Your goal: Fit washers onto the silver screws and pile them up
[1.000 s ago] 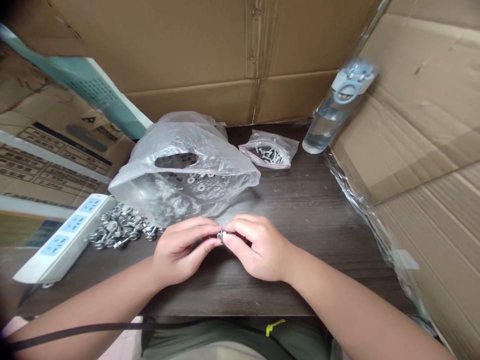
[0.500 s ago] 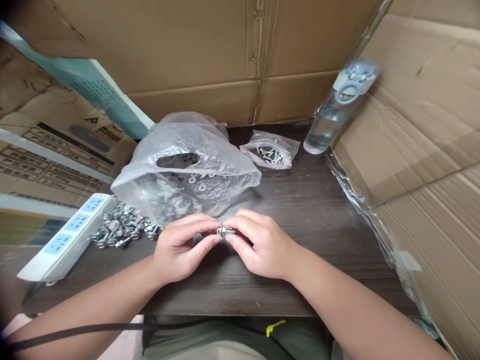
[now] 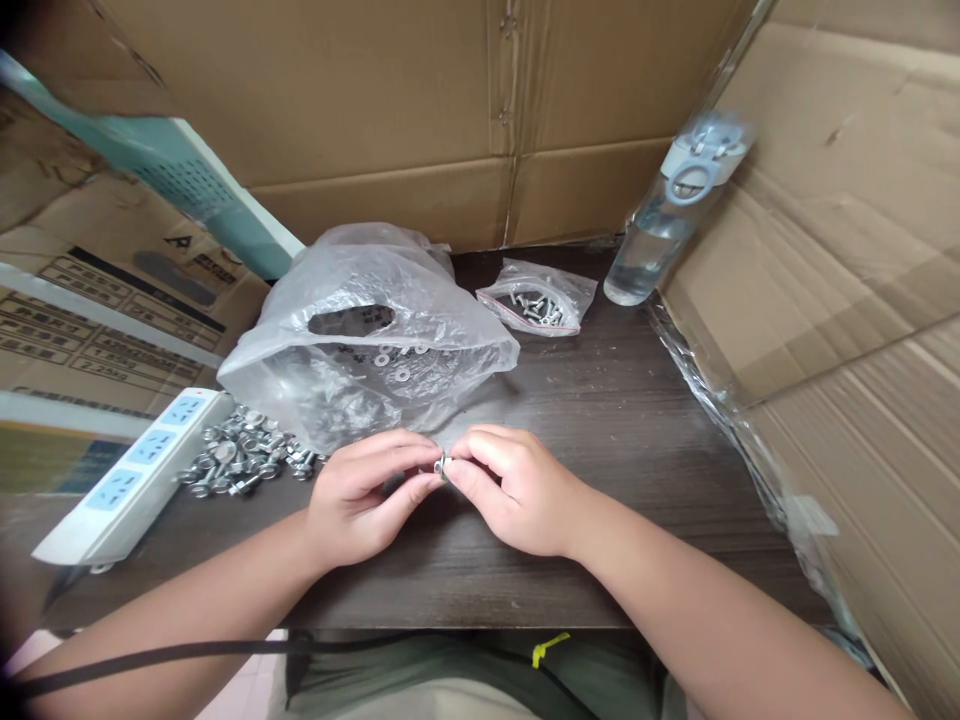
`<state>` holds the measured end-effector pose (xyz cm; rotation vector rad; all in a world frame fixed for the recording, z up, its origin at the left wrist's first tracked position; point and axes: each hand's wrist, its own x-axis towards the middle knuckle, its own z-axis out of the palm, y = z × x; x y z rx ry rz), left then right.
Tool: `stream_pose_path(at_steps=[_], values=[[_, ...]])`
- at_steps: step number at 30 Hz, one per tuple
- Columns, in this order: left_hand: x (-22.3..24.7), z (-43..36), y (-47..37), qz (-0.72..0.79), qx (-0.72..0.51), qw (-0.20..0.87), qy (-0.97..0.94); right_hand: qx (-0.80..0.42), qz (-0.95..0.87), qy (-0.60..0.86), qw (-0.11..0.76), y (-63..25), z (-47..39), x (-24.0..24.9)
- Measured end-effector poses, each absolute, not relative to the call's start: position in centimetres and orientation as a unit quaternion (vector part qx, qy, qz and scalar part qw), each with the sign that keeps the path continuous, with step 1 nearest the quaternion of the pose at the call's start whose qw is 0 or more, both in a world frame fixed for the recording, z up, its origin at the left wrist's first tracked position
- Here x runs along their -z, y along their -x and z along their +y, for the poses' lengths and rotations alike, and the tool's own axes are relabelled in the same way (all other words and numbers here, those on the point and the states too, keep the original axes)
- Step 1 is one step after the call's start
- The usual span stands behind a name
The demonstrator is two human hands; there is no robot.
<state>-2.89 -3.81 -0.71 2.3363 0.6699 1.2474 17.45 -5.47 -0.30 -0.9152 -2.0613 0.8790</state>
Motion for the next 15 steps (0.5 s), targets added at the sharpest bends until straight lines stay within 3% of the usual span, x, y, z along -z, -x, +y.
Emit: stream_pose_path(at_steps=[15], values=[[0.51, -3.85, 2.77, 0.261, -0.448, 0.235, -0.822, -0.241, -0.826, 0.328, 0.389, -17.51, -5.3, 1.27]])
